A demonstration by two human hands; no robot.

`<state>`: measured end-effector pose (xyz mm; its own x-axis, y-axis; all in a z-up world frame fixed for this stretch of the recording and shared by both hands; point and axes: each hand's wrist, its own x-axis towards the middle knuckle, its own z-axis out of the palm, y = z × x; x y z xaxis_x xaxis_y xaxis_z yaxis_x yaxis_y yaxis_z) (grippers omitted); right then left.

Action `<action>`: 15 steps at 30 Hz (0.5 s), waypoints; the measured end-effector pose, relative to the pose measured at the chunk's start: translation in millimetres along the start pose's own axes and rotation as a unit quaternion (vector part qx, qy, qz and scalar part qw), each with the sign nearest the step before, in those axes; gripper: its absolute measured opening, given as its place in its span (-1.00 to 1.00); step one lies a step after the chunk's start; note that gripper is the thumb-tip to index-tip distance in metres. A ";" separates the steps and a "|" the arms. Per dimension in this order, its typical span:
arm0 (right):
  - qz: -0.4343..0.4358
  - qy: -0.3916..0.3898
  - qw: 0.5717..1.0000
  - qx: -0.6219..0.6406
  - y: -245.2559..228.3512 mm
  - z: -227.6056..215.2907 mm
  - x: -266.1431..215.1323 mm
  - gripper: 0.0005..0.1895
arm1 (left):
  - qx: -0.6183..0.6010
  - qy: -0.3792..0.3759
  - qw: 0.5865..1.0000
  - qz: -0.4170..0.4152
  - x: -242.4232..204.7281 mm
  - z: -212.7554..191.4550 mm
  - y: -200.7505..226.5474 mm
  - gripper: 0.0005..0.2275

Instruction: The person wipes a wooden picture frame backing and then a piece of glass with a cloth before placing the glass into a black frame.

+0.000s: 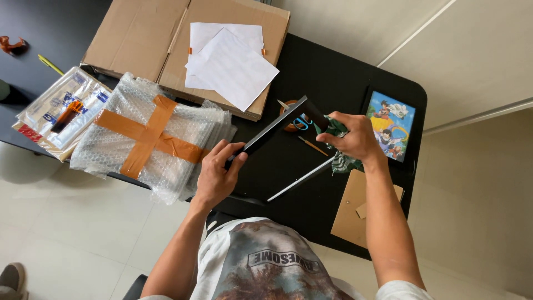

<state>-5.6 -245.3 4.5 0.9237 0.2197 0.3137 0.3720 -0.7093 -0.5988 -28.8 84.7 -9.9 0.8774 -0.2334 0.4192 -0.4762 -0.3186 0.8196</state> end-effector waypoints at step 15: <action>0.078 0.363 0.926 0.064 31.5 15.3 -28.5 -0.74 | 0.030 -0.042 0.998 0.028 11.9 -16.0 0.5 -0.85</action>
<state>-18.9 -263.6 -34.6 0.6801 -0.4194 0.6013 0.2900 -0.5995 -0.7460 -17.7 96.4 1.8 0.8430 -0.3277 0.4265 -0.5284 -0.3567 0.7704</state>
